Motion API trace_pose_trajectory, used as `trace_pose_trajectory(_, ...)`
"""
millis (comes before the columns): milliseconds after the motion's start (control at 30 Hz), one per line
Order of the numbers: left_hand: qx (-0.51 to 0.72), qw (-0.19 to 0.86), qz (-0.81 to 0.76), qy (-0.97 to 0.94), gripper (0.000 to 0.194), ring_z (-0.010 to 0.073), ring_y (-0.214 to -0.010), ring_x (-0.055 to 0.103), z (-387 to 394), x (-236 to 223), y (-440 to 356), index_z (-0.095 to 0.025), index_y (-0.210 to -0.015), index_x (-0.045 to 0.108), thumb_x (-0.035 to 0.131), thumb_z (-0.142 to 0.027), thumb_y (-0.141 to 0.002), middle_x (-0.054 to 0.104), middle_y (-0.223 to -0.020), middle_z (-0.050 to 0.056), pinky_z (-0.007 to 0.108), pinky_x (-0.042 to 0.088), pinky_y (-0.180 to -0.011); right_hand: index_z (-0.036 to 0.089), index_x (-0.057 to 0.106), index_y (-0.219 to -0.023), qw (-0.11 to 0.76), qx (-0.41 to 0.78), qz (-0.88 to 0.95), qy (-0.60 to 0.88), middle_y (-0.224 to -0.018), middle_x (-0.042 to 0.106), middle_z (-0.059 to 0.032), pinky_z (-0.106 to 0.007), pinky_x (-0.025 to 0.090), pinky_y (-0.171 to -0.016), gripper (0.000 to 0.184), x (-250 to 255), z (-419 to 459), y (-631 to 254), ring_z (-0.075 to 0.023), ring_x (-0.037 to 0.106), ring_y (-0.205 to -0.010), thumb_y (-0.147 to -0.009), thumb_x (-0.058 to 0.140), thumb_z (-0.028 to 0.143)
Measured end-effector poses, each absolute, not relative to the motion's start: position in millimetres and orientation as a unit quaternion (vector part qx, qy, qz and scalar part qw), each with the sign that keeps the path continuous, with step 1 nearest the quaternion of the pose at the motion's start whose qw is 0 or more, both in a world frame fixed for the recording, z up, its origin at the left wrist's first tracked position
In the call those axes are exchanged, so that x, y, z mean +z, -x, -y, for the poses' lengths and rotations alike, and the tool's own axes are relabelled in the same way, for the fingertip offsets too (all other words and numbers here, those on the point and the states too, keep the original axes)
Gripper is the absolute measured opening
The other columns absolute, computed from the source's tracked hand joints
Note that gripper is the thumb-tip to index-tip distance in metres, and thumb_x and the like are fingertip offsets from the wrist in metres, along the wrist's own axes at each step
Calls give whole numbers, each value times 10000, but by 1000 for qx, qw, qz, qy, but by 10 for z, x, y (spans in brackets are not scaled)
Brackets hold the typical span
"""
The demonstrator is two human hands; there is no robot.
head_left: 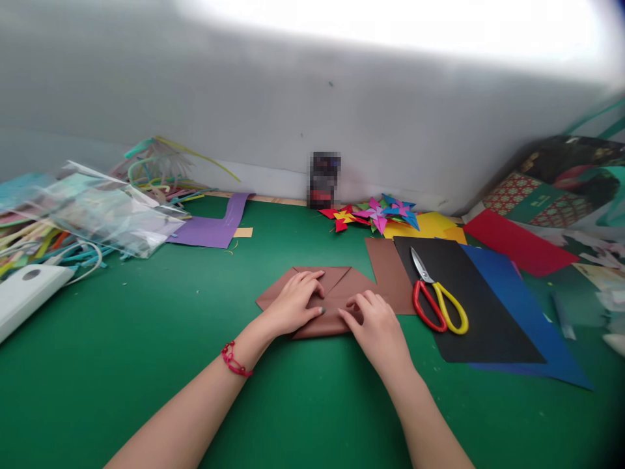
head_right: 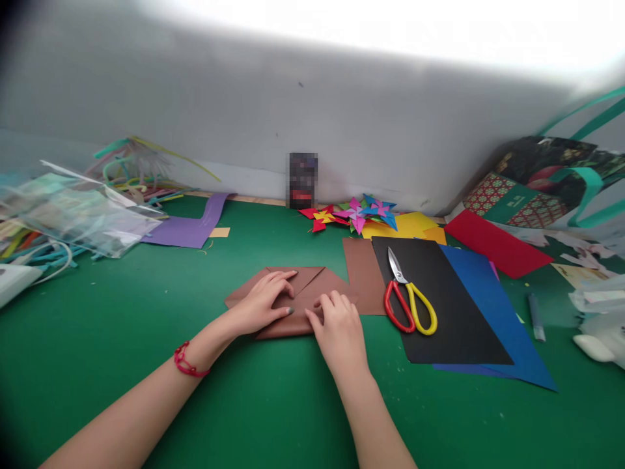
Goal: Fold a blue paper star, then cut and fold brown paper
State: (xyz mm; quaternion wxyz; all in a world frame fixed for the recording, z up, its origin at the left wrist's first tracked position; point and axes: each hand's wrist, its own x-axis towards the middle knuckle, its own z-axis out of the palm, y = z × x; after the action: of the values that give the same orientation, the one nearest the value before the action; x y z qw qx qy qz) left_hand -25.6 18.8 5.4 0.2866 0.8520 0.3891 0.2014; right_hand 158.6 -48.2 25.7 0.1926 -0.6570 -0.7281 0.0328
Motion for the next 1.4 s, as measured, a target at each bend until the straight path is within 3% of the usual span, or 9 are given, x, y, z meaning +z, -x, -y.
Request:
trace_pose_trajectory(333, 217, 292, -388, -847, 297, 210, -1215, 312, -202, 19, 248, -233, -951, 480, 604, -175, -687, 384, -1319, 44, 383, 284, -995, 193, 460, -701, 157, 68, 787, 592, -711, 531, -20, -263, 351, -612, 165, 298, 577, -1291, -157, 496, -674, -857, 414, 220)
trace_pose_trajectory(767, 216, 290, -381, -851, 301, 209, -1213, 314, -197, 33, 251, -231, -958, 483, 604, -167, -690, 383, -1324, 49, 383, 279, -999, 193, 456, -731, 134, 55, 792, 593, -722, 543, -23, -267, 342, -588, 137, 216, 581, -1264, -159, 506, -655, -856, 412, 229)
trace_pose_trajectory(1167, 213, 297, -384, -848, 280, 214, -1225, 302, -197, 52, 249, -230, -933, 487, 601, -162, -686, 384, -1327, 53, 398, 277, -996, 192, 480, -802, 108, -4, 794, 598, -716, 547, -29, -296, 298, -577, 114, 32, 556, -1225, -182, 495, -646, -867, 387, 201)
trace_pose_trajectory(1400, 206, 290, -387, -851, 281, 210, -1234, 288, -195, 40, 247, -229, -928, 486, 593, -139, -684, 371, -1338, 49, 403, 267, -1005, 176, 499, -863, 88, -73, 792, 600, -722, 525, -55, -321, 311, -580, 182, -34, 622, -1123, -206, 470, -645, -809, 373, 56)
